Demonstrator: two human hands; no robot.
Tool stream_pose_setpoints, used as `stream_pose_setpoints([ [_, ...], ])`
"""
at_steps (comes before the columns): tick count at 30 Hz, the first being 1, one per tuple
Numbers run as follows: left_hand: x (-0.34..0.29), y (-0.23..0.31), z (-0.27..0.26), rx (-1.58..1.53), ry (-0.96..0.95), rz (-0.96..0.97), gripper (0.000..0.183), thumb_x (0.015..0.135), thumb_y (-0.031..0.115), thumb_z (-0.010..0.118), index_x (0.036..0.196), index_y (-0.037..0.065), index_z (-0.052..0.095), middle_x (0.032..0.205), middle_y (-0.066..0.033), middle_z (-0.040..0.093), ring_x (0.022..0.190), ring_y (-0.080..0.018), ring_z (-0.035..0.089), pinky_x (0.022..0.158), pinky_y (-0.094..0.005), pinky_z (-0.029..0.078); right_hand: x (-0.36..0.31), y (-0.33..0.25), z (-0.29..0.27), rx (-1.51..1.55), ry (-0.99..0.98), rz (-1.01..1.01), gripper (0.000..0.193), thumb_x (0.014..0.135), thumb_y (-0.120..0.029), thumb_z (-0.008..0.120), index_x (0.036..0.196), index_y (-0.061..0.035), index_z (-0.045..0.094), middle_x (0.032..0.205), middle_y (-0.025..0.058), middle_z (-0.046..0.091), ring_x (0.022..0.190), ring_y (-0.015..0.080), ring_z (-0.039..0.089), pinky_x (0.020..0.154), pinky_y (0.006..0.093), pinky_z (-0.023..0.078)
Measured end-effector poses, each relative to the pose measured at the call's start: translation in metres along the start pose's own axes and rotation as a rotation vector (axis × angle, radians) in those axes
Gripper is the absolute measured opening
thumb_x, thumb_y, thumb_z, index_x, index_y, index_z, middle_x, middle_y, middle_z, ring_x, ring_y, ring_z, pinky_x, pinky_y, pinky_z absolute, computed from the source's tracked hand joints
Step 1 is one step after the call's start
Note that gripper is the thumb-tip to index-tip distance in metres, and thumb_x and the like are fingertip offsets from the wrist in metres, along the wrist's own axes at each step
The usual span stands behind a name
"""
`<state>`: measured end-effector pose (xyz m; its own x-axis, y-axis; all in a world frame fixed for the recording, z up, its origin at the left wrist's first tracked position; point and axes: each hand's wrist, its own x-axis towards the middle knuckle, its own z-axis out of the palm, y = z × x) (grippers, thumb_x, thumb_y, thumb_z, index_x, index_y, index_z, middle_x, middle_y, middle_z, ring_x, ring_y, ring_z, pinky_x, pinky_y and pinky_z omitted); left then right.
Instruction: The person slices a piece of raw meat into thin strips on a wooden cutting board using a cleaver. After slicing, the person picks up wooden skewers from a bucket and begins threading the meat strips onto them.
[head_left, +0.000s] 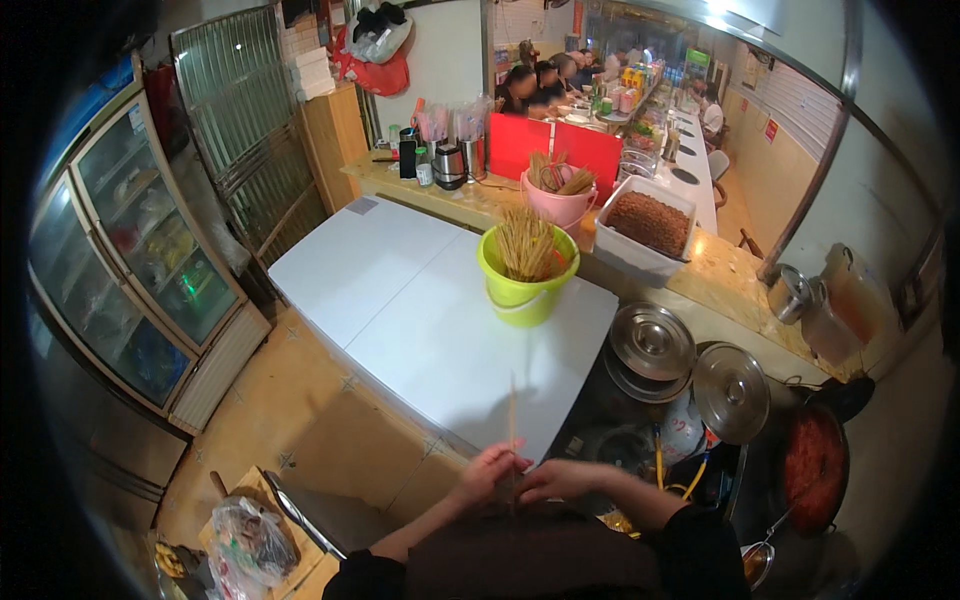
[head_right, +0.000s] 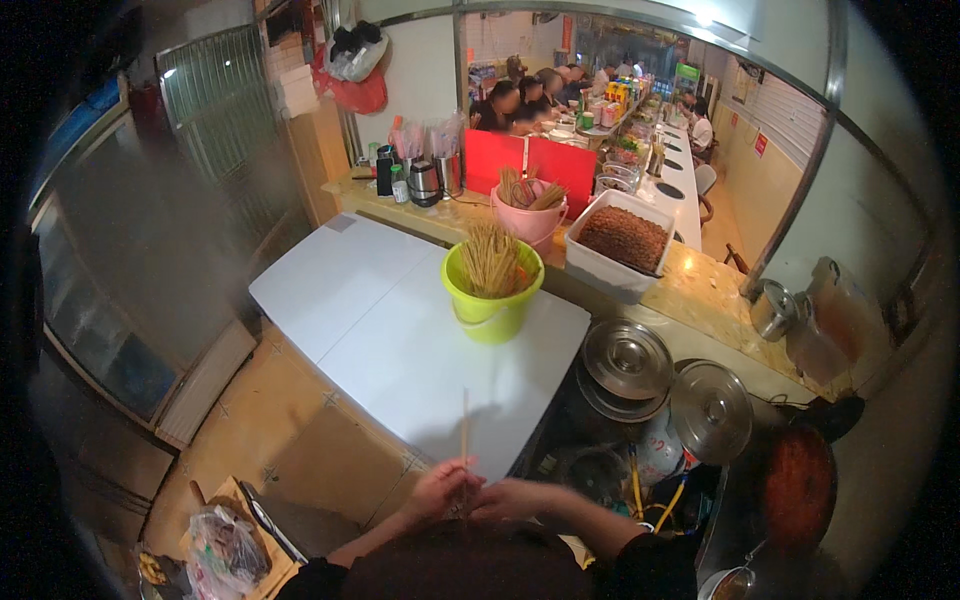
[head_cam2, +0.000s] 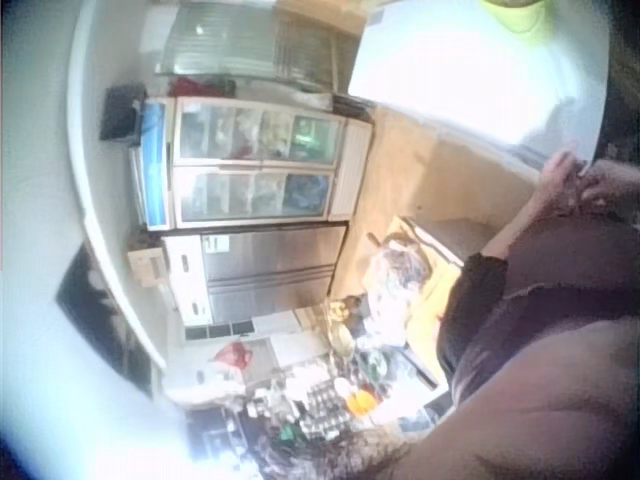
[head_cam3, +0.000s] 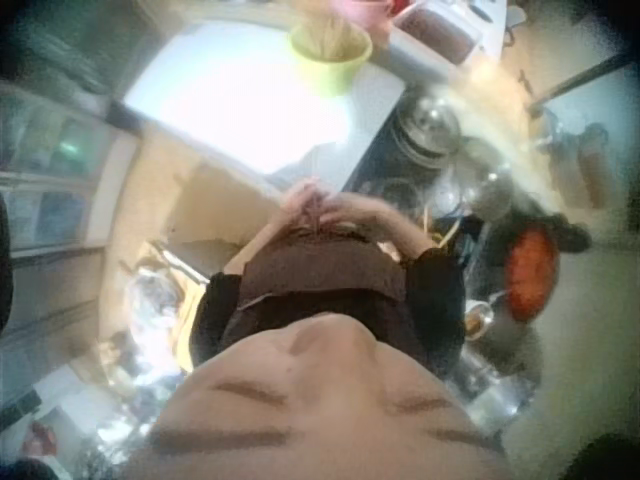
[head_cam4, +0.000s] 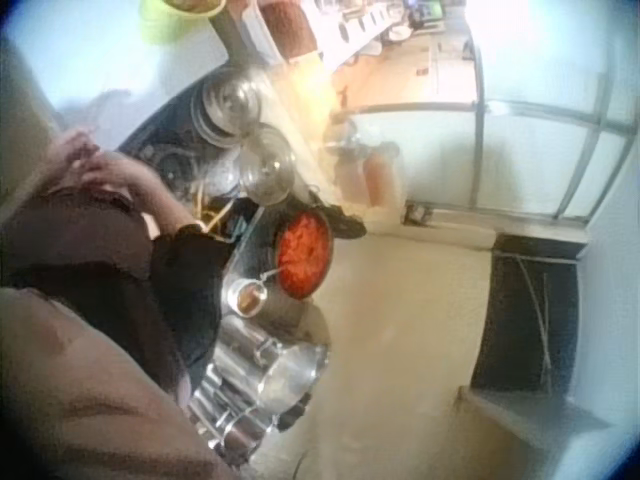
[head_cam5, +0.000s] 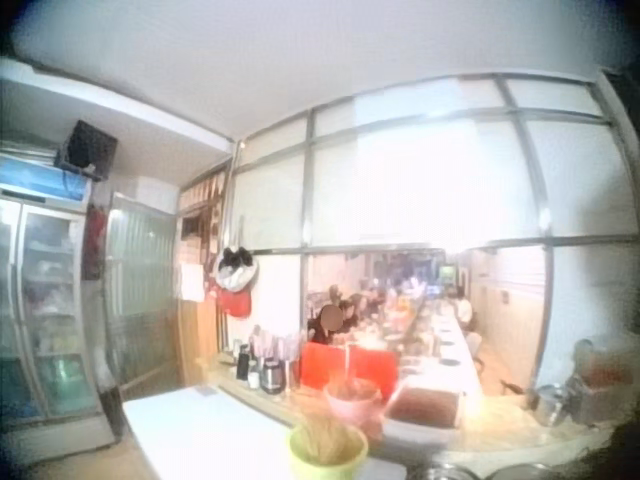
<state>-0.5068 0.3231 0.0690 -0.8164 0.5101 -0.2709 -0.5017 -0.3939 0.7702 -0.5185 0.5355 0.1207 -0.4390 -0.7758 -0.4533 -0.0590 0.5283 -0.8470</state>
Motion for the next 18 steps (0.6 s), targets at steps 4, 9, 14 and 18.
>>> stream_pose_setpoints([
  [4,0.045,0.06,-0.045,-0.138,-0.019,0.096,0.037,0.103,0.015,0.043,0.139,0.005,0.043,0.094,-0.0065,0.061,0.071,-0.0141,0.058,0.06,-0.0224,0.045,0.001,-0.025,-0.149,0.319,0.747,0.019,0.022,0.095,-0.016,0.062,0.113,-0.0043,0.068,0.093,0.0031,0.071,0.079,0.0124,0.066,0.077,0.0286,0.054],
  [9,0.086,0.089,-0.059,-0.115,0.039,-0.007,0.039,0.101,0.01,0.04,0.14,0.007,0.039,0.091,-0.0067,0.062,0.055,-0.0082,0.044,0.048,-0.0198,0.036,0.03,-0.042,-0.295,-0.199,1.411,-0.156,0.022,0.086,-0.018,0.072,0.102,-0.0036,0.069,0.097,0.0113,0.066,0.087,0.023,0.064,0.078,0.0318,0.052],
  [14,0.12,0.092,-0.058,-0.129,0.057,0.022,0.039,0.099,0.01,0.043,0.138,0.007,0.042,0.087,-0.0078,0.062,0.052,-0.0077,0.041,0.048,-0.0204,0.034,0.073,-0.049,-0.352,-0.713,1.414,-0.19,0.018,0.079,-0.018,0.074,0.094,-0.0081,0.071,0.111,0.0072,0.063,0.109,0.0268,0.057,0.096,0.0388,0.045],
  [18,0.133,0.096,-0.058,-0.076,0.097,0.011,0.04,0.098,0.01,0.046,0.137,0.005,0.043,0.085,-0.008,0.062,0.051,-0.0078,0.04,0.048,-0.0211,0.034,0.097,-0.042,-0.365,-1.025,1.22,0.086,0.014,0.075,-0.021,0.073,0.081,-0.0093,0.07,0.113,0.0024,0.063,0.115,0.0282,0.052,0.099,0.0423,0.043],
])
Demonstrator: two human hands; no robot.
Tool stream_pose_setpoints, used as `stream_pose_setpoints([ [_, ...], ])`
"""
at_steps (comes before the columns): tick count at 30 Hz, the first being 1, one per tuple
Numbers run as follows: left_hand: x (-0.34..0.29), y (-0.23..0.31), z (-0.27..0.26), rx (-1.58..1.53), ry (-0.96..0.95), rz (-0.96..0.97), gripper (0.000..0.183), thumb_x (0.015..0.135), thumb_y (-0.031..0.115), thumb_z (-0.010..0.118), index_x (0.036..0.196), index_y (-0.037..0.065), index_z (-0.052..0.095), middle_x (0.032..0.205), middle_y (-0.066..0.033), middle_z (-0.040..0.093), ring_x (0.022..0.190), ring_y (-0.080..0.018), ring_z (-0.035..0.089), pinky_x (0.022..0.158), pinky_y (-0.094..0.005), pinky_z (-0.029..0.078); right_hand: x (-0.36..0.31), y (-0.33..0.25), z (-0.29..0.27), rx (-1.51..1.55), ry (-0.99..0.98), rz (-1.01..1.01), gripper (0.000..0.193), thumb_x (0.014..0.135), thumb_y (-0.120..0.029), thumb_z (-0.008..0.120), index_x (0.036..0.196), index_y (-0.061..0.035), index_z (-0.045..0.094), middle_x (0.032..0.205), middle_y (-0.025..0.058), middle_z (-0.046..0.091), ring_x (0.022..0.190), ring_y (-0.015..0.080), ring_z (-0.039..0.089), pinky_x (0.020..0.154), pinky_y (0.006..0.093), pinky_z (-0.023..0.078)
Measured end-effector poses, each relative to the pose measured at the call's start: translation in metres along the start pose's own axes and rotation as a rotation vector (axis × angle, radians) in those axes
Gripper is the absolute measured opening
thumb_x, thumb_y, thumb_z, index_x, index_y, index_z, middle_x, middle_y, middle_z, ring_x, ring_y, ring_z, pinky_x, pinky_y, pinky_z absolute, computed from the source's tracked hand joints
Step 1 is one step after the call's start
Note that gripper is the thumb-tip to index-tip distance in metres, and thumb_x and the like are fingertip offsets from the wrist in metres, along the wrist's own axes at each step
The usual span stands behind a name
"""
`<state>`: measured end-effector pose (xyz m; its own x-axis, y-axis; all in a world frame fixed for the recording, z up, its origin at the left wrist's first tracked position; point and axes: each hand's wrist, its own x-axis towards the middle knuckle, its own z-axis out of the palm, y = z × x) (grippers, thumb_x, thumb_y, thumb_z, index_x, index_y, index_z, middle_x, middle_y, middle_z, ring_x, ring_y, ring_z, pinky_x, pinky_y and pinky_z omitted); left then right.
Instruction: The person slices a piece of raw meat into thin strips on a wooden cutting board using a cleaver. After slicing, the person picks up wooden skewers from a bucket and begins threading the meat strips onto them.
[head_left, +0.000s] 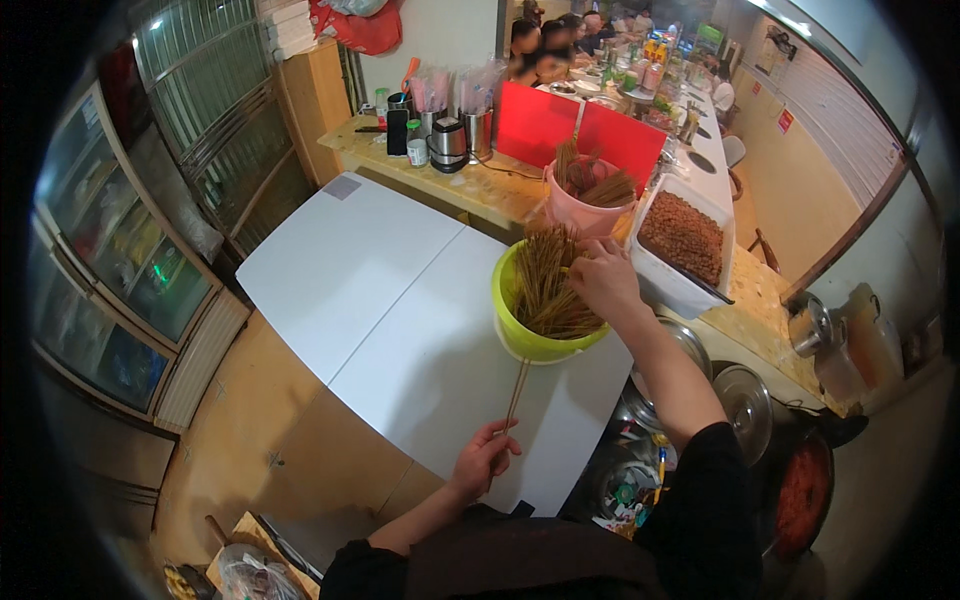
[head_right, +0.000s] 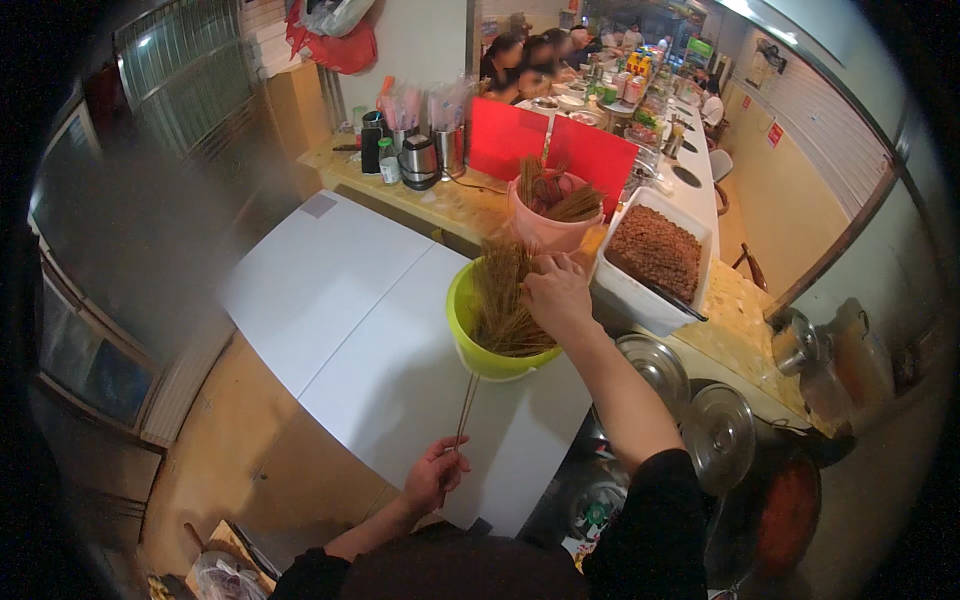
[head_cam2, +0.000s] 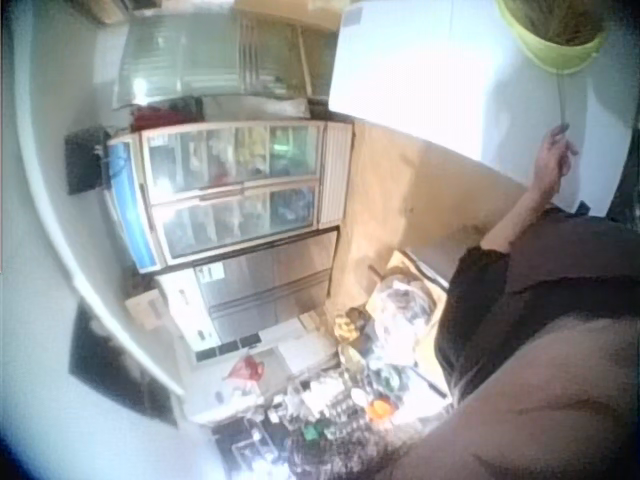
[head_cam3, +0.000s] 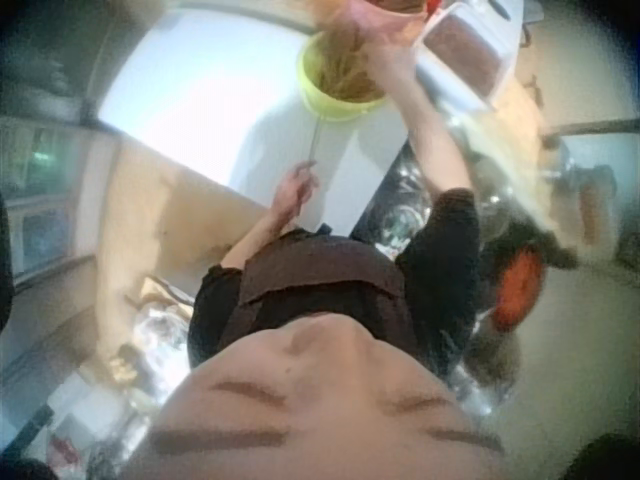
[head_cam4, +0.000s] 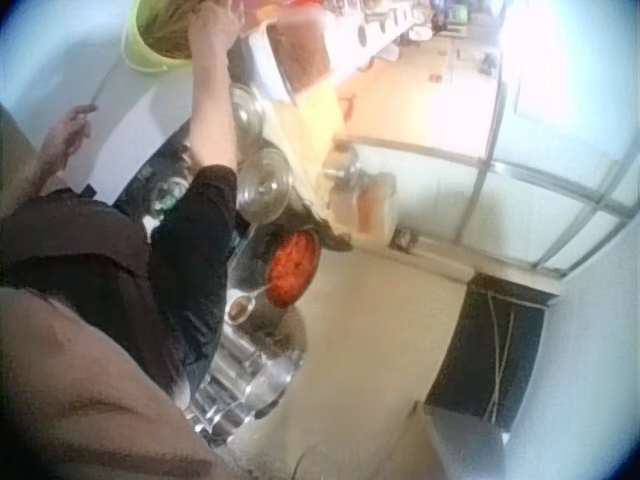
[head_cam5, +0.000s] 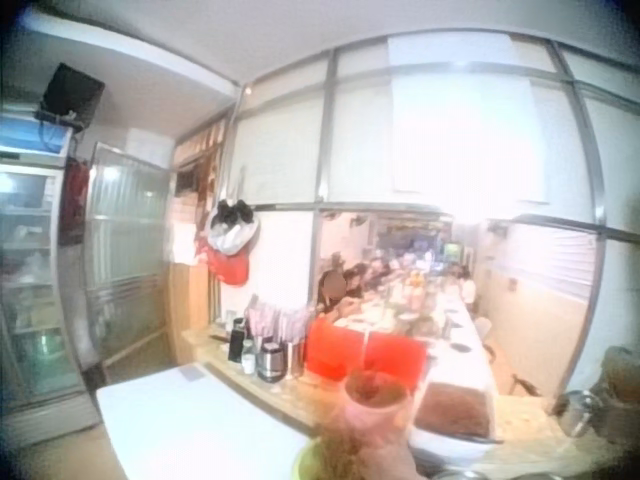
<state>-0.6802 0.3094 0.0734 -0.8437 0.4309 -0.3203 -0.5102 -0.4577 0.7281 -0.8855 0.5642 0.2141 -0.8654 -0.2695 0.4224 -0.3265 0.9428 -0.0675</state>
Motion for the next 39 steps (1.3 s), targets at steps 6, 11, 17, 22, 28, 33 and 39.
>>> stream_pose_setpoints([
  [6,-0.002,0.005,0.009,0.061,0.079,0.086,0.036,0.102,0.015,0.044,0.135,0.002,0.047,0.078,-0.0062,0.061,0.05,-0.0077,0.039,0.048,-0.0208,0.033,0.015,0.009,0.002,0.057,0.17,-0.103,0.008,0.078,-0.017,0.069,0.082,-0.0093,0.069,0.103,0.0039,0.066,0.103,0.0281,0.059,0.091,0.0417,0.047],
  [11,-0.009,0.019,0.006,0.187,0.146,0.075,0.039,0.104,0.02,0.042,0.138,0.002,0.047,0.075,-0.0051,0.059,0.055,-0.0085,0.043,0.052,-0.0221,0.036,0.001,0.033,-0.096,0.605,0.411,0.188,0.012,0.096,-0.015,0.059,0.097,-0.0036,0.061,0.084,0.0077,0.067,0.07,0.016,0.064,0.064,0.0303,0.051],
  [17,-0.003,0.035,0.028,0.131,0.057,0.118,0.043,0.105,0.024,0.04,0.141,0.001,0.044,0.095,-0.0112,0.067,0.073,-0.0161,0.06,0.068,-0.0288,0.046,-0.031,0.002,-0.133,1.349,-0.136,0.215,0.008,0.095,-0.01,0.058,0.096,-0.0029,0.056,0.083,0.0084,0.069,0.071,0.0152,0.066,0.066,0.0261,0.054],
  [22,0.0,0.023,0.055,0.164,-0.094,0.123,0.044,0.105,0.025,0.04,0.142,0.001,0.043,0.103,-0.0106,0.067,0.072,-0.0154,0.058,0.067,-0.0273,0.045,-0.039,-0.054,-0.046,0.916,-0.444,-0.13,0.015,0.089,-0.02,0.066,0.087,-0.0053,0.064,0.079,0.0103,0.066,0.077,0.0237,0.067,0.068,0.0361,0.052],
  [28,-0.009,0.008,0.043,0.047,0.085,0.226,0.041,0.105,0.024,0.04,0.137,-0.001,0.047,0.077,-0.0014,0.053,0.057,-0.0096,0.037,0.053,-0.023,0.033,0.063,-0.017,0.006,0.449,0.13,-0.192,0.01,0.08,-0.016,0.069,0.087,-0.0078,0.068,0.095,0.0085,0.064,0.1,0.0294,0.058,0.087,0.0384,0.046],
  [33,-0.023,0.006,0.026,0.015,0.172,0.214,0.039,0.105,0.024,0.04,0.134,0.0,0.05,0.08,-0.0007,0.057,0.057,-0.0082,0.038,0.054,-0.0214,0.032,0.103,-0.007,0.047,0.093,0.015,-0.227,0.014,0.08,-0.012,0.064,0.092,-0.0138,0.071,0.12,0.0079,0.059,0.116,0.0306,0.052,0.098,0.0383,0.044],
  [39,-0.032,0.008,0.018,0.034,0.235,0.196,0.039,0.105,0.026,0.042,0.134,0.001,0.05,0.08,0.0001,0.057,0.057,-0.0073,0.037,0.054,-0.0205,0.032,0.124,0.0,0.053,0.014,-0.132,-0.3,0.012,0.08,-0.007,0.059,0.088,-0.0067,0.068,0.117,0.0113,0.06,0.114,0.0315,0.054,0.096,0.0423,0.045],
])
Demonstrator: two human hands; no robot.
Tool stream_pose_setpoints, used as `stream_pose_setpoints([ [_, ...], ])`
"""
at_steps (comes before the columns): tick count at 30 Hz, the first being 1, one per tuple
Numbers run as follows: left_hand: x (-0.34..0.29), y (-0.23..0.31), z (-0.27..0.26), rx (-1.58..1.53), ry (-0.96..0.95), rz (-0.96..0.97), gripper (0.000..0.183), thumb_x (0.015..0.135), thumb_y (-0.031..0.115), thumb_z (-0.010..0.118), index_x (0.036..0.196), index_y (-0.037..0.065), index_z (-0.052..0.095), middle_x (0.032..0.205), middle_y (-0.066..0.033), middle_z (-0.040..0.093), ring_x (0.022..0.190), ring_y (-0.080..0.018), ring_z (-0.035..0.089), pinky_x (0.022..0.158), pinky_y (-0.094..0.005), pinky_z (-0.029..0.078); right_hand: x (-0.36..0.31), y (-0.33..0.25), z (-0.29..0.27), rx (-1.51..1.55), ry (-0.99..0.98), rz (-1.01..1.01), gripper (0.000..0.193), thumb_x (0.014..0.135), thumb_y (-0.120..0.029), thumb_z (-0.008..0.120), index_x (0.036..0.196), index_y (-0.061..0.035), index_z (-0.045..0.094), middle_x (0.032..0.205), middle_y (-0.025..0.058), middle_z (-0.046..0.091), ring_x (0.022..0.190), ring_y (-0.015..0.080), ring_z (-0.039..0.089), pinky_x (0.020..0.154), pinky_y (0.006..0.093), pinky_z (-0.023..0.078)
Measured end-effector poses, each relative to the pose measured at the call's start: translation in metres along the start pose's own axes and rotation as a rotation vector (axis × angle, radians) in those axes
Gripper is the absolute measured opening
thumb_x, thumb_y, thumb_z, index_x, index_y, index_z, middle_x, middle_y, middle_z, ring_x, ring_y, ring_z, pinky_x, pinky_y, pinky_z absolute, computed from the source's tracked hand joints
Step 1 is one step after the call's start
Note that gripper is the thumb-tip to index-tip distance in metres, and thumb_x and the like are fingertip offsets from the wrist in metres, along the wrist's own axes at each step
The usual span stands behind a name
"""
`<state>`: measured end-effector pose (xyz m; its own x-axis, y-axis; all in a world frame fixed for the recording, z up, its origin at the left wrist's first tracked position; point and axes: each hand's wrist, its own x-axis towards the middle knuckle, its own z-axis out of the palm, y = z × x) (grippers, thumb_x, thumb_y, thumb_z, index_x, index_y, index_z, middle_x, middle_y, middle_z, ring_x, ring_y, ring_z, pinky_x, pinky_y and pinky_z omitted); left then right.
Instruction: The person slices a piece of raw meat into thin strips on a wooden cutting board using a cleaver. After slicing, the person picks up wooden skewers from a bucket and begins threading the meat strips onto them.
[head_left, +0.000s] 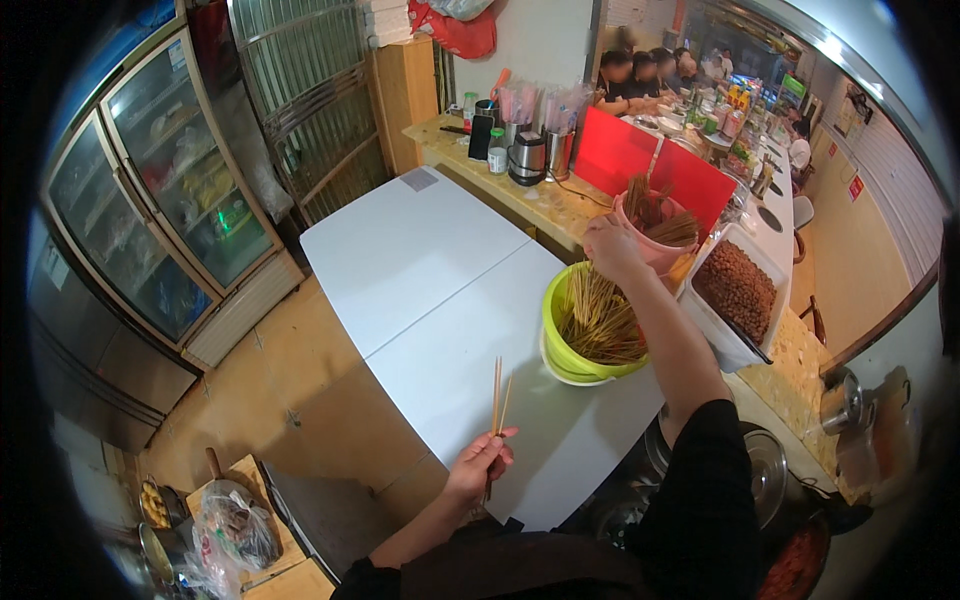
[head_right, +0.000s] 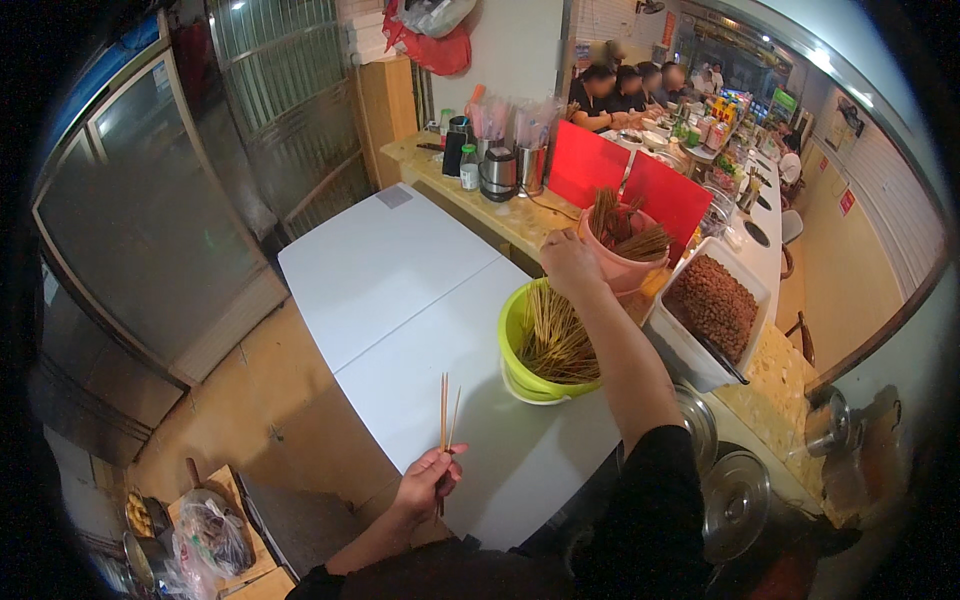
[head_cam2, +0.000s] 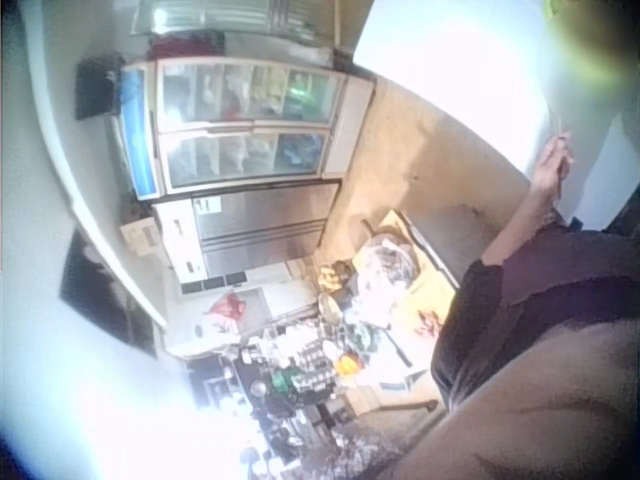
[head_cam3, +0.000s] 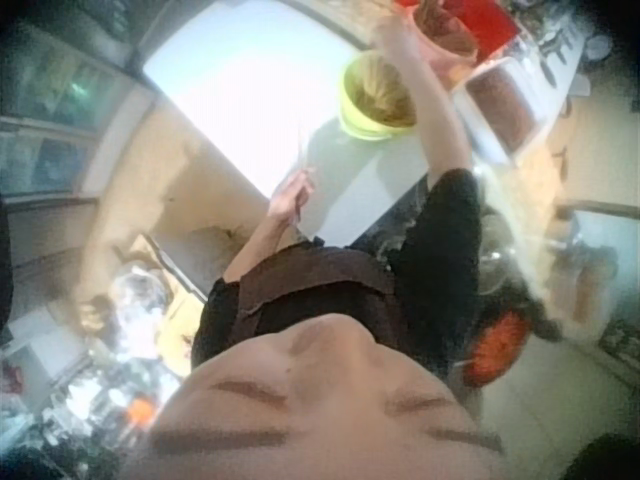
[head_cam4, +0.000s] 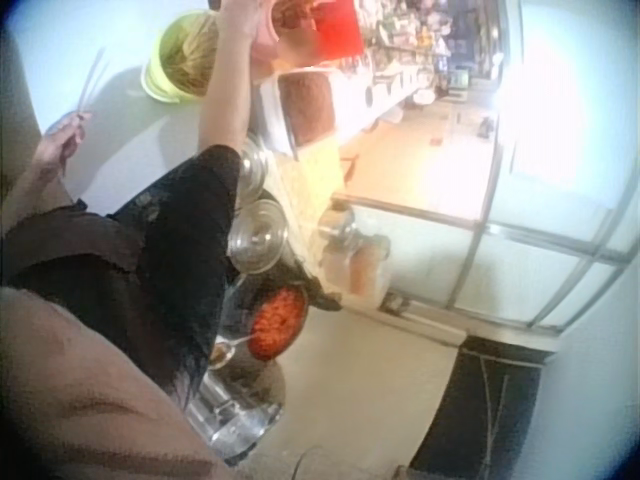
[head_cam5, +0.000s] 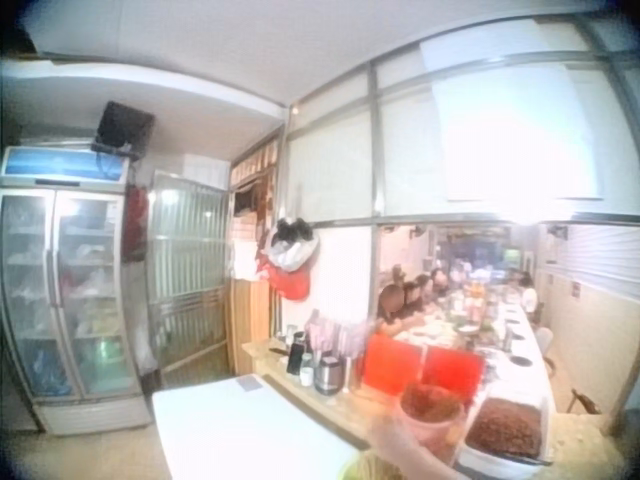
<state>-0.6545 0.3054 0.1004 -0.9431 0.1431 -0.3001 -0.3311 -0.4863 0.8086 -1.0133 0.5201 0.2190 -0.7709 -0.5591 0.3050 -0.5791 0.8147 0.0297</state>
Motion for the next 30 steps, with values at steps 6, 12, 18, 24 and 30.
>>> stream_pose_setpoints([
  [6,0.006,0.0,0.004,0.052,0.005,0.023,0.039,0.104,0.027,0.045,0.13,-0.001,0.053,0.075,0.0005,0.057,0.056,-0.0071,0.038,0.052,-0.0211,0.032,-0.01,-0.008,-0.07,0.685,0.35,0.177,0.005,0.085,-0.001,0.059,0.09,-0.0018,0.061,0.083,0.0122,0.065,0.079,0.0227,0.064,0.078,0.0344,0.05],
  [12,0.018,0.014,0.009,0.066,-0.016,0.006,0.039,0.104,0.026,0.045,0.13,-0.002,0.052,0.075,-0.0007,0.058,0.063,-0.0102,0.05,0.06,-0.024,0.041,-0.071,-0.027,-0.173,1.06,0.573,0.248,0.008,0.093,-0.006,0.061,0.096,-0.0002,0.057,0.082,0.0074,0.066,0.073,0.0154,0.064,0.067,0.0287,0.053],
  [18,0.029,0.016,0.039,-0.083,-0.049,-0.023,0.042,0.105,0.027,0.04,0.134,-0.001,0.048,0.08,-0.0042,0.059,0.067,-0.0119,0.054,0.064,-0.0259,0.044,-0.118,-0.101,-0.111,1.242,-0.17,0.1,0.012,0.093,-0.012,0.064,0.095,-0.0004,0.059,0.082,0.0076,0.067,0.075,0.0152,0.065,0.067,0.0288,0.053],
  [24,0.029,0.011,0.031,-0.012,-0.2,0.046,0.043,0.106,0.028,0.036,0.135,-0.001,0.048,0.077,-0.0046,0.055,0.056,-0.0086,0.039,0.051,-0.0221,0.032,-0.064,-0.078,-0.042,0.742,0.243,-0.148,0.013,0.084,-0.014,0.067,0.09,-0.0024,0.068,0.086,0.015,0.067,0.089,0.0335,0.063,0.082,0.0415,0.049],
  [30,0.026,0.006,0.012,0.022,-0.125,0.044,0.038,0.105,0.026,0.039,0.132,0.003,0.053,0.077,-0.0044,0.055,0.052,-0.0078,0.035,0.05,-0.022,0.03,0.009,-0.002,0.016,-0.083,0.082,0.161,0.028,0.079,-0.026,0.067,0.097,-0.0039,0.071,0.111,0.0173,0.064,0.103,0.0352,0.062,0.093,0.046,0.047],
])
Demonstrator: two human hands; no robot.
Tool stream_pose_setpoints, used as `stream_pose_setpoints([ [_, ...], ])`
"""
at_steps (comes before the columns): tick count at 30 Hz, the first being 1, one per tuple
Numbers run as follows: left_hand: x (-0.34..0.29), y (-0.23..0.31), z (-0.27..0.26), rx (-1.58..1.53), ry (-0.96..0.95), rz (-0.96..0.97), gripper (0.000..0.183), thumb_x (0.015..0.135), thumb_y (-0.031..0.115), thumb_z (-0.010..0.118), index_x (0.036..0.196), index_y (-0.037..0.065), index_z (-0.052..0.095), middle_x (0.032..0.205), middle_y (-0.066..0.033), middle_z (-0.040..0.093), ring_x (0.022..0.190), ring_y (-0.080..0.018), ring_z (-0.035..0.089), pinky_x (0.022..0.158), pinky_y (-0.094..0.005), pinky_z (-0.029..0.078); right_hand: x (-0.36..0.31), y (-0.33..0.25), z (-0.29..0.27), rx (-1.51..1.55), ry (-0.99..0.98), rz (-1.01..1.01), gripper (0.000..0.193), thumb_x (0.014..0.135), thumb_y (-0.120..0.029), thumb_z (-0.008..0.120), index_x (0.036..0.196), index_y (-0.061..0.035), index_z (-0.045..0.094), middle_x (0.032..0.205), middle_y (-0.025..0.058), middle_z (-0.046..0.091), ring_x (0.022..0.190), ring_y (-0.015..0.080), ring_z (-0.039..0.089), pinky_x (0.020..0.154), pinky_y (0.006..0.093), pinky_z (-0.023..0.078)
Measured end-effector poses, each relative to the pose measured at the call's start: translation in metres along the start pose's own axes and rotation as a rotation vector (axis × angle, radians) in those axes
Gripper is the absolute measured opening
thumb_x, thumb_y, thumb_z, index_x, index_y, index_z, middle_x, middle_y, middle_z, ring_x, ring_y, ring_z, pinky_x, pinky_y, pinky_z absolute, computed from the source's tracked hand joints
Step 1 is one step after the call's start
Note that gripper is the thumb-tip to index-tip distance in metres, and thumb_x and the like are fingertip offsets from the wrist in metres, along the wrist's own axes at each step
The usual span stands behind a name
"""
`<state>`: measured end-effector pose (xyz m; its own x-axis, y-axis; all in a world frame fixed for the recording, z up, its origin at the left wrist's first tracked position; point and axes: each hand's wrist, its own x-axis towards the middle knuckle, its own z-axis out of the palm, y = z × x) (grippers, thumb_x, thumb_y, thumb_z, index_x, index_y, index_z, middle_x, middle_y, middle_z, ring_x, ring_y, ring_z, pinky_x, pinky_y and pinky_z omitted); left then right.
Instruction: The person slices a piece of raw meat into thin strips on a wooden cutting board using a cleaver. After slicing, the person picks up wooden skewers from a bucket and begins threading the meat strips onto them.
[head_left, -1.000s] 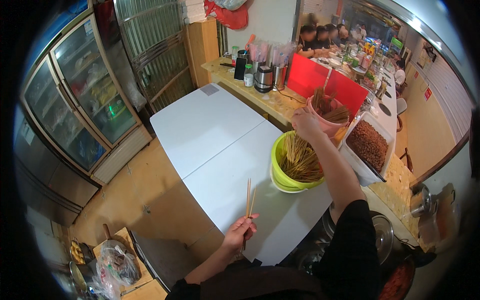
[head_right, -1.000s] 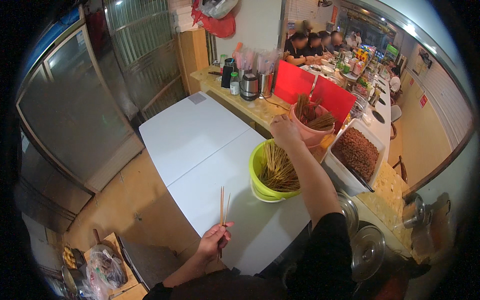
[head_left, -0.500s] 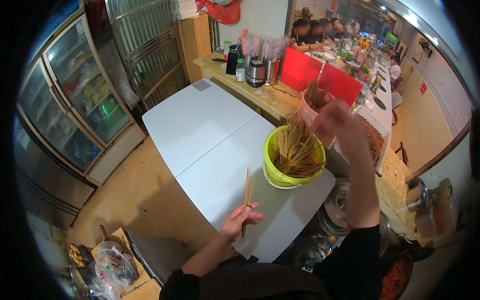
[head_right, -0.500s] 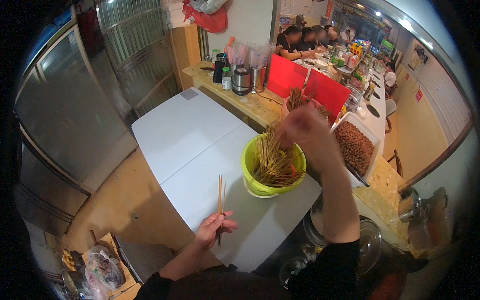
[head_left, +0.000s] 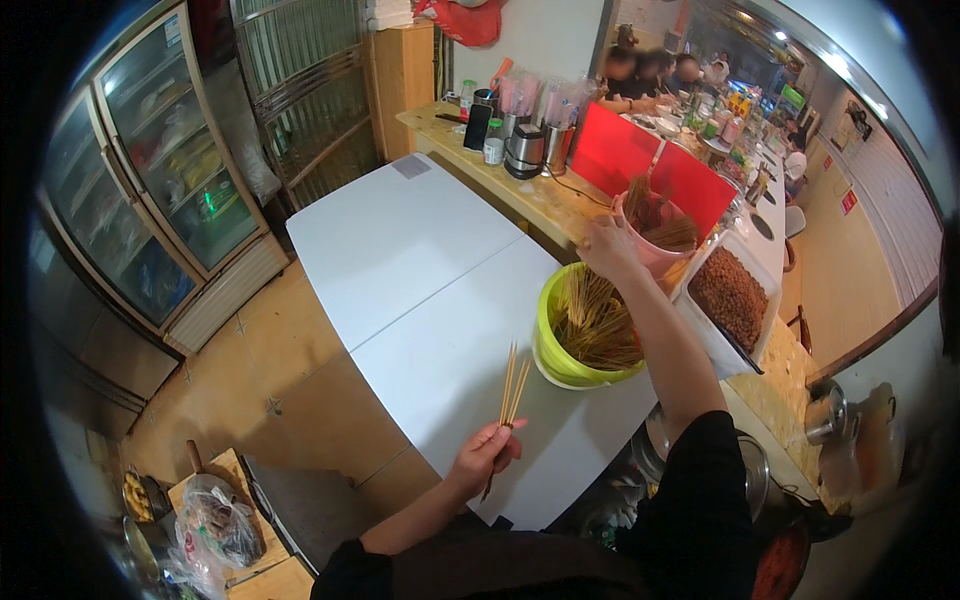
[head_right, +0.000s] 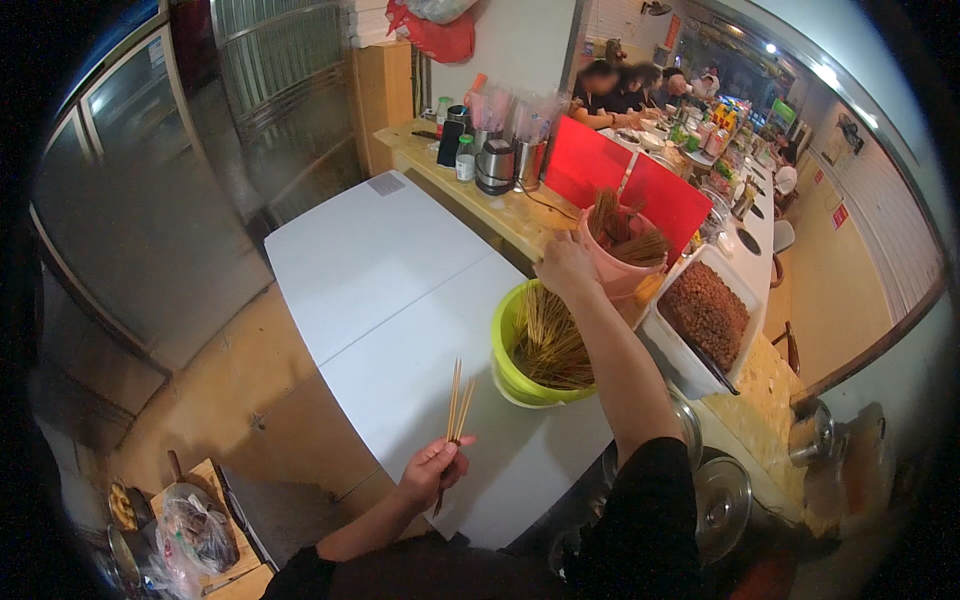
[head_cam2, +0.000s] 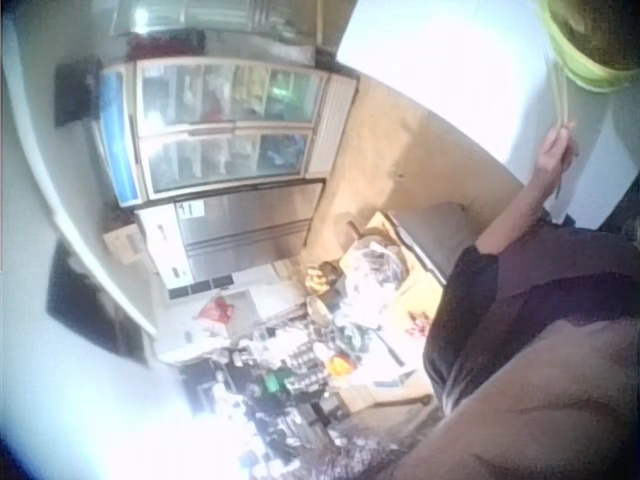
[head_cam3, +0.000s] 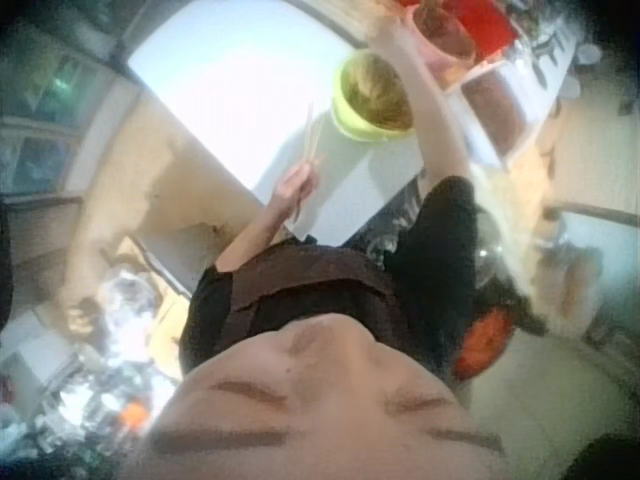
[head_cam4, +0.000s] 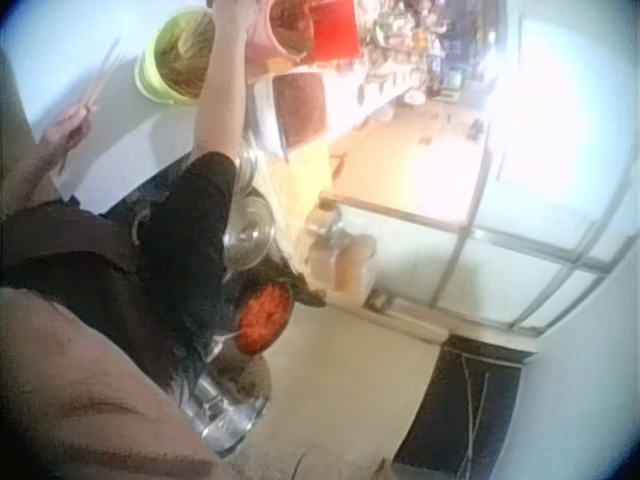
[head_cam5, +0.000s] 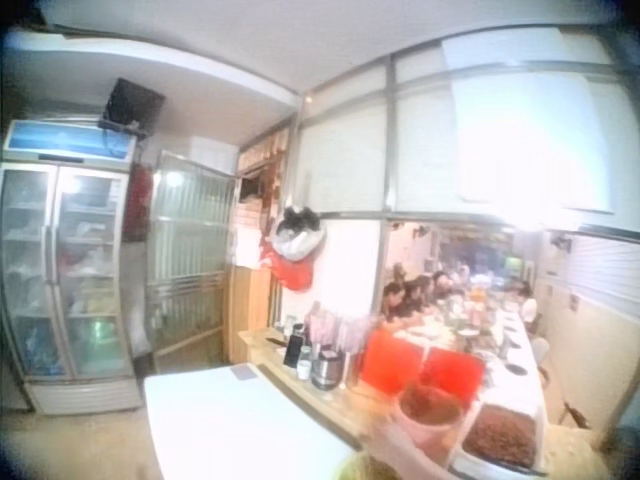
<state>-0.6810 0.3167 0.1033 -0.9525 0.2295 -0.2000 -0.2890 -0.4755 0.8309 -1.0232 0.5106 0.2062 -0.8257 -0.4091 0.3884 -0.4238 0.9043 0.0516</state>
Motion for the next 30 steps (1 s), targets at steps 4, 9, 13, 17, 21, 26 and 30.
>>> stream_pose_setpoints([
  [4,-0.004,0.001,-0.013,-0.009,0.063,-0.033,0.034,0.105,0.026,0.041,0.127,0.005,0.056,0.078,-0.0048,0.056,0.051,-0.0075,0.034,0.049,-0.0218,0.029,0.02,0.015,0.012,0.101,-0.155,0.059,0.027,0.078,-0.027,0.067,0.086,-0.0019,0.072,0.081,0.0172,0.069,0.089,0.0369,0.066,0.105,0.044,0.039],
  [9,-0.002,0.0,-0.018,-0.034,0.038,0.001,0.03,0.104,0.025,0.042,0.121,0.006,0.058,0.078,-0.0042,0.056,0.053,-0.0073,0.035,0.049,-0.0221,0.028,0.017,0.018,-0.026,0.366,-0.176,0.004,0.023,0.079,-0.024,0.069,0.09,-0.0035,0.072,0.082,0.0186,0.069,0.082,0.0339,0.068,0.084,0.0418,0.051],
  [13,0.0,0.001,-0.011,-0.04,0.044,-0.036,0.029,0.104,0.024,0.043,0.121,0.006,0.058,0.076,-0.0039,0.054,0.054,-0.0073,0.035,0.049,-0.0221,0.028,-0.001,0.003,-0.047,0.553,-0.009,0.092,0.019,0.082,-0.024,0.068,0.088,-0.0071,0.072,0.08,0.0157,0.07,0.08,0.0313,0.069,0.074,0.04,0.053],
  [17,0.0,0.003,-0.007,-0.002,0.016,-0.023,0.03,0.104,0.024,0.043,0.121,0.005,0.057,0.074,-0.0033,0.052,0.054,-0.0075,0.035,0.05,-0.0219,0.029,-0.01,0.003,-0.054,0.537,0.015,0.204,0.018,0.084,-0.028,0.064,0.086,-0.0121,0.072,0.079,0.0147,0.07,0.08,0.0321,0.069,0.075,0.0415,0.053],
  [21,-0.001,0.001,-0.006,0.013,0.019,-0.011,0.032,0.104,0.025,0.043,0.123,0.003,0.056,0.071,-0.0022,0.051,0.054,-0.0075,0.035,0.05,-0.022,0.029,-0.013,0.005,-0.062,0.435,0.024,0.274,0.021,0.086,-0.032,0.064,0.09,-0.0123,0.07,0.083,0.0133,0.071,0.083,0.0317,0.069,0.075,0.0432,0.053],
  [26,-0.004,0.0,-0.013,0.044,0.091,-0.002,0.036,0.104,0.025,0.044,0.132,0.004,0.053,0.071,0.0006,0.053,0.054,-0.0059,0.037,0.049,-0.0202,0.03,-0.029,-0.003,-0.12,0.424,0.409,0.182,0.019,0.091,-0.028,0.061,0.097,-0.0094,0.062,0.082,0.0112,0.07,0.079,0.0305,0.069,0.072,0.0438,0.053],
  [30,-0.002,0.009,-0.017,0.048,0.063,-0.012,0.04,0.104,0.026,0.043,0.135,0.001,0.049,0.072,-0.0014,0.055,0.055,-0.0086,0.041,0.05,-0.0226,0.033,-0.064,0.0,-0.185,0.98,0.608,0.231,0.01,0.096,-0.016,0.059,0.095,-0.0059,0.061,0.079,0.0077,0.069,0.072,0.0176,0.068,0.064,0.0319,0.054],
])
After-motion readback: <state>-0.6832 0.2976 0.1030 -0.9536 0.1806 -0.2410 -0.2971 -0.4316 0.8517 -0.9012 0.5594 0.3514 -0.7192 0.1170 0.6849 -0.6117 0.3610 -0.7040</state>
